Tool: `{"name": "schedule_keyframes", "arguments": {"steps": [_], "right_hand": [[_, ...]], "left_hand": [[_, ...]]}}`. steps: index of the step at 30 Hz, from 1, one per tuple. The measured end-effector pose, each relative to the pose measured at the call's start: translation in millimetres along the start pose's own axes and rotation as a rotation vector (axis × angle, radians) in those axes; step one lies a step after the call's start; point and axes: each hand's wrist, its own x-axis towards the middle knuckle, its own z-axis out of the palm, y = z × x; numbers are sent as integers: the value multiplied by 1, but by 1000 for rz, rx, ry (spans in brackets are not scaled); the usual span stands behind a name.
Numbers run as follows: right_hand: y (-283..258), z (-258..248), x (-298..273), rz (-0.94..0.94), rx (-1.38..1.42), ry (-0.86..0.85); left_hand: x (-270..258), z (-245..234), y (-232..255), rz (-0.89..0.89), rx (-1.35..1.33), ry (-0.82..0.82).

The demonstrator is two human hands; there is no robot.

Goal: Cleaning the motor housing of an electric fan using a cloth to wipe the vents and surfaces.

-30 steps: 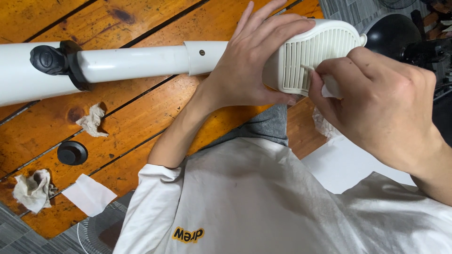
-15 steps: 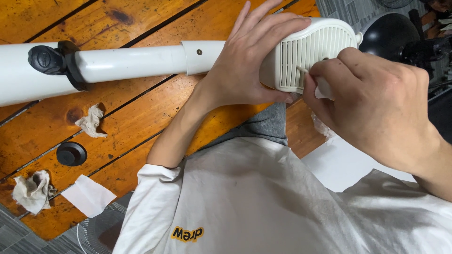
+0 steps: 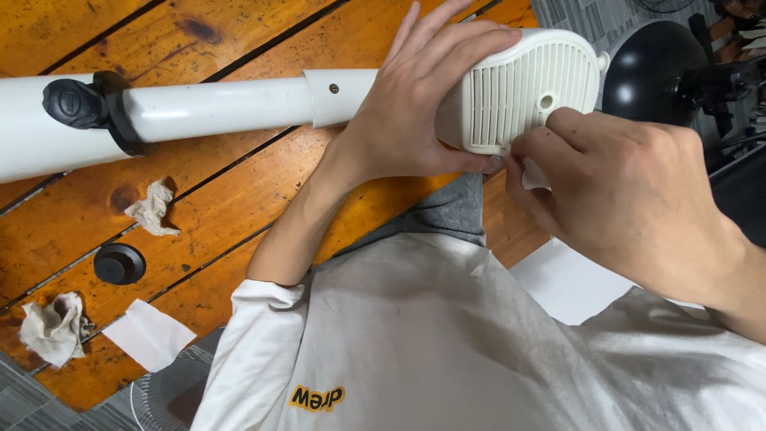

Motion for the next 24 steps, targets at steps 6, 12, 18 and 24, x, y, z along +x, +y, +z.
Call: {"name": "schedule_keyframes", "arguments": {"steps": [6,12,18,24], "right_hand": [[1,-5,-3,8,-5,-12],[7,-11,-2,39,66,43],[9,-3,17,17,321,119],[10,4,24,16,389,172]], "left_hand": [[0,1,-1,6,12,7],[-1,3,-3,-1,8,-1],[3,-3,-2,59,-195,73],[4,-9,-6,92,-447,108]]}}
